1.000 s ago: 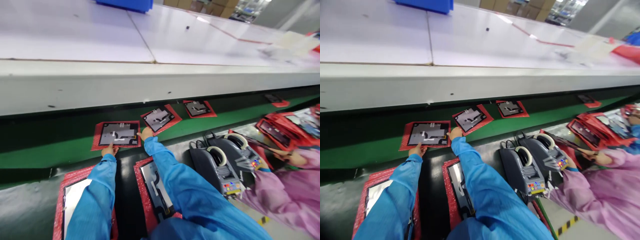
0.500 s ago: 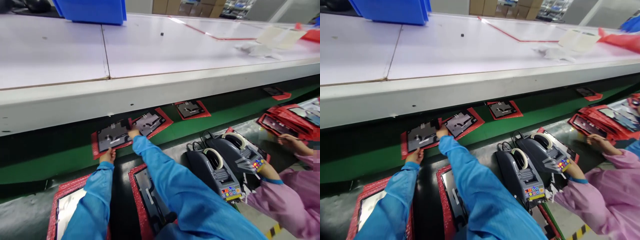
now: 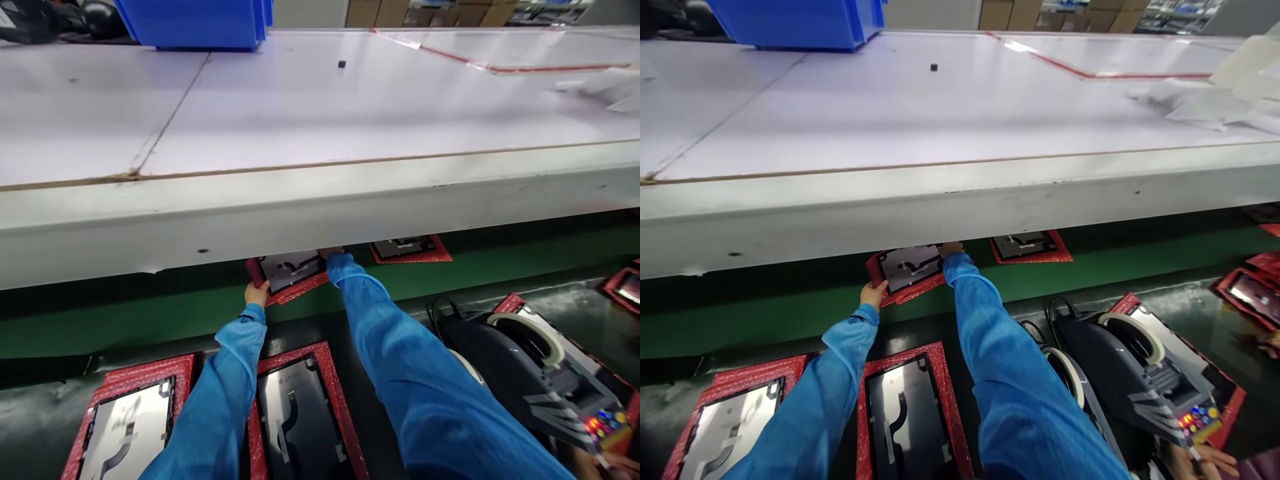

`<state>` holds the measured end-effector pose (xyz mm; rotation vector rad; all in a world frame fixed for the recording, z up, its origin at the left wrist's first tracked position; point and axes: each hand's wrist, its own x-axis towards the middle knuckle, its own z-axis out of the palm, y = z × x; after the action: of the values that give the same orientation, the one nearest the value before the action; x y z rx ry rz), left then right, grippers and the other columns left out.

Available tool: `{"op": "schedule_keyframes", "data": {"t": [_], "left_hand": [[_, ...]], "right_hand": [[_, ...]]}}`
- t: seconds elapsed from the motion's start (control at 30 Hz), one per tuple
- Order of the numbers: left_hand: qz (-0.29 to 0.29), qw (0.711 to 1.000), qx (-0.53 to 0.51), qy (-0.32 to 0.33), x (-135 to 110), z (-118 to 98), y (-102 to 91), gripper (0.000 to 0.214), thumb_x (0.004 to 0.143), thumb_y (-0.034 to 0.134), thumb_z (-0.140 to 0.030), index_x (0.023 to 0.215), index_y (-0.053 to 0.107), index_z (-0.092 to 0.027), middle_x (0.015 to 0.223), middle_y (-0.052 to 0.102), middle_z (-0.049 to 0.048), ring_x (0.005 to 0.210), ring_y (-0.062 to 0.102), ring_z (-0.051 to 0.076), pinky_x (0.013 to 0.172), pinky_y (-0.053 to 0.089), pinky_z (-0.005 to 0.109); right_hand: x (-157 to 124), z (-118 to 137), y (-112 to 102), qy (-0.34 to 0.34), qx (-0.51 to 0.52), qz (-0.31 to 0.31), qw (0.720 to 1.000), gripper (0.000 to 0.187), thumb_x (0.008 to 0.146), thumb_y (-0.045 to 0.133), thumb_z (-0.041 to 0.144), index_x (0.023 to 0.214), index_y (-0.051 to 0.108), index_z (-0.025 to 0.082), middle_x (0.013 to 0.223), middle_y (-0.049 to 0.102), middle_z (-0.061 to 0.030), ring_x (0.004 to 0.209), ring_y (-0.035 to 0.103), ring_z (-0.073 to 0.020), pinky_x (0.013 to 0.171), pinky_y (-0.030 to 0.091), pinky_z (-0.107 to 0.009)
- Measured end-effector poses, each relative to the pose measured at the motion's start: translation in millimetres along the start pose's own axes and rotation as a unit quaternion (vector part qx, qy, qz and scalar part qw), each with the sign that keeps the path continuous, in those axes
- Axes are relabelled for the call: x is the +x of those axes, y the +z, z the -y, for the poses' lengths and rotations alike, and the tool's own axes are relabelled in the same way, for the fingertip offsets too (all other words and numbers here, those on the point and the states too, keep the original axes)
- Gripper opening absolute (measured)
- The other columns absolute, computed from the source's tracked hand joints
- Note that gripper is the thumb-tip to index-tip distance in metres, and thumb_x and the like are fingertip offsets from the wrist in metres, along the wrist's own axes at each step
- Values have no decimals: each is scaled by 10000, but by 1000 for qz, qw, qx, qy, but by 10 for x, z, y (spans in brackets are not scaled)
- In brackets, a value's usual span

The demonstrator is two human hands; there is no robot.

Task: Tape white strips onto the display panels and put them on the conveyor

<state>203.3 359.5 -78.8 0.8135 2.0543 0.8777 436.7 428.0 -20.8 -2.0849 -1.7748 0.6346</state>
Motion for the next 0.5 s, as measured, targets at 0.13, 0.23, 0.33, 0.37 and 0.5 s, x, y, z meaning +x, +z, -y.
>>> {"op": "schedule_keyframes", "data": {"t": [0.13, 0.23, 0.33, 0.37, 0.5], "left_hand": [[10, 996, 91, 2, 62, -59, 98, 78, 731, 690, -210, 733, 650, -143, 806, 701, 125, 910, 675, 280, 776, 503, 325], [12, 990, 141, 10, 42, -107, 123, 85, 723, 702, -205, 757, 647, -150, 833, 703, 119, 910, 674, 267, 756, 497, 307], [-1, 981, 191, 13, 9, -162, 153, 166, 730, 709, -240, 855, 648, -148, 1002, 684, 139, 1032, 632, 281, 835, 488, 336], [-10, 978, 209, 10, 1, -178, 158, 214, 727, 713, -248, 900, 643, -142, 1091, 655, 159, 1097, 600, 295, 873, 480, 357], [-27, 962, 271, 12, 2, -228, 81, 386, 694, 740, -208, 1039, 602, -102, 1212, 573, 219, 1151, 566, 325, 905, 481, 381]], "right_hand": [[-128, -27, 52, -17, -19, 24, 999, 299, 822, 600, 247, 1105, 668, 179, 1091, 666, -163, 1238, 495, -355, 1026, 360, -519], [-157, -55, -20, -26, -26, 33, 999, 346, 851, 534, 191, 1183, 631, 180, 1207, 641, -135, 1282, 466, -306, 1070, 332, -469], [-187, -69, -100, -21, -27, 36, 999, 393, 881, 464, 155, 1255, 584, 154, 1318, 577, -124, 1327, 425, -256, 1103, 302, -420], [-204, -62, -113, -17, -22, 37, 999, 394, 883, 459, 152, 1257, 584, 151, 1334, 565, -121, 1335, 416, -246, 1109, 295, -408], [-264, 33, -112, 14, 56, 24, 998, 300, 865, 549, 199, 1145, 653, 171, 1265, 616, -103, 1292, 460, -229, 1088, 328, -350]]}}
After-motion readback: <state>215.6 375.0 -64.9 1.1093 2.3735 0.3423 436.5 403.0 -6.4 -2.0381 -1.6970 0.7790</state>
